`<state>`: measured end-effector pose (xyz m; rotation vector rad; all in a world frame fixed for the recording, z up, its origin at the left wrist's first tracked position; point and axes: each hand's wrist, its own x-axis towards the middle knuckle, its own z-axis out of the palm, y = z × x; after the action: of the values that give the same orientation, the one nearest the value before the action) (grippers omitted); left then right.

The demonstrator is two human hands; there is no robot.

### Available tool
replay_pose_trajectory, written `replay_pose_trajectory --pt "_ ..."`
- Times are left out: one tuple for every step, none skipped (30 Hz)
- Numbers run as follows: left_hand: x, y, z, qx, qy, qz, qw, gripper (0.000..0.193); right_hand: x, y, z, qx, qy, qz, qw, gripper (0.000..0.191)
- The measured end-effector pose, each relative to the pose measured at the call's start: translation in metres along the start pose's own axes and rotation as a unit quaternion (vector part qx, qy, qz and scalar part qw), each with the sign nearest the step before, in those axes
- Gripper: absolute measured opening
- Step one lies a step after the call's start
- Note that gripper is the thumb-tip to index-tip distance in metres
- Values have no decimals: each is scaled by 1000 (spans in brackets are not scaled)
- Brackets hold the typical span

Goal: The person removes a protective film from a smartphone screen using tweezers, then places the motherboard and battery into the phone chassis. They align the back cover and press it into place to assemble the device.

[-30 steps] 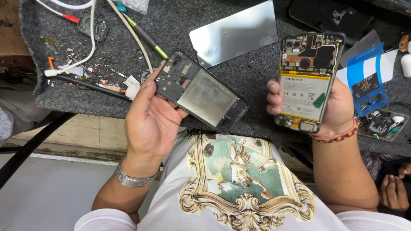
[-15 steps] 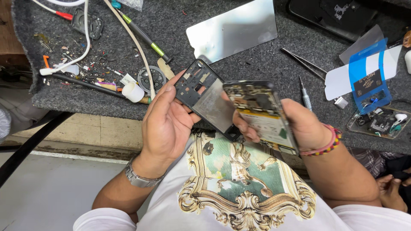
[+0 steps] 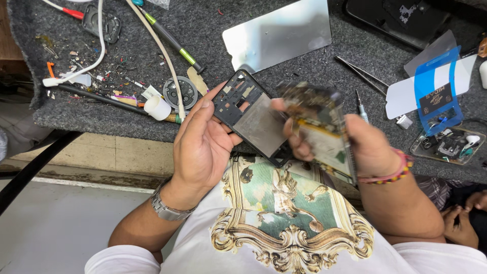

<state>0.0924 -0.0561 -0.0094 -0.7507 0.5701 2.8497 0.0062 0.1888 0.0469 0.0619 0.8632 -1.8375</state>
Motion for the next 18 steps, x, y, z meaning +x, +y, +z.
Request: replay_pose_trajectory --pt "0 0 -1 -2 0 -2 1000 48 -4 -7 2 4 46 -1 999 61" --pt "0 0 -1 -4 0 -3 1000 48 -6 -12 3 8 91 -2 996 61" --pt "0 0 -1 -6 -1 -5 1000 48 -6 -16 4 -19 112 -4 993 57" --pt "0 -1 -1 -5 -1 -8 1000 49 -5 -19 3 -47 134 -6 990 54" --pt "1 -1 -1 -5 -1 -11 1000 49 -4 -21 2 -74 156 -9 985 52" --pt "1 -2 -1 -4 0 -14 1000 49 -4 -21 2 -98 162 -10 982 48" --pt "1 -3 -1 -8 -7 -16 1000 49 -2 -19 2 -121 168 -10 978 45" --pt "2 -4 -1 -12 -13 -18 1000 49 -1 -16 1 -144 174 -10 974 42" --pt "2 -5 -2 -16 -18 -19 1000 49 0 -13 0 -148 166 6 975 41" --pt "1 -5 -2 -11 -19 -21 1000 49 0 -10 -1 -153 158 22 975 40" --pt "1 -6 -2 -5 -21 -22 1000 49 0 -8 -3 -158 151 37 975 40" --pt "1 -7 -2 0 -23 -25 999 50 -1 -8 -6 -136 142 41 980 38" --pt "1 -7 -2 -4 -16 -26 1000 50 -1 -7 -9 -114 132 45 984 36" --pt "1 -8 -2 -6 -9 -27 1000 50 -2 -7 -13 -91 123 50 987 34" --pt "1 -8 -2 -10 -2 -29 1000 50 -4 -8 -16 -72 118 24 990 28" --pt "1 -8 -2 -9 -5 -28 1000 50 -6 -12 -21 -52 114 -3 992 23" --pt "0 -7 -2 -8 -7 -27 1000 50 -6 -12 -23 -39 115 -23 992 22" --pt "0 -7 -2 -7 -9 -26 1000 50 -6 -13 -26 -26 116 -43 992 21"
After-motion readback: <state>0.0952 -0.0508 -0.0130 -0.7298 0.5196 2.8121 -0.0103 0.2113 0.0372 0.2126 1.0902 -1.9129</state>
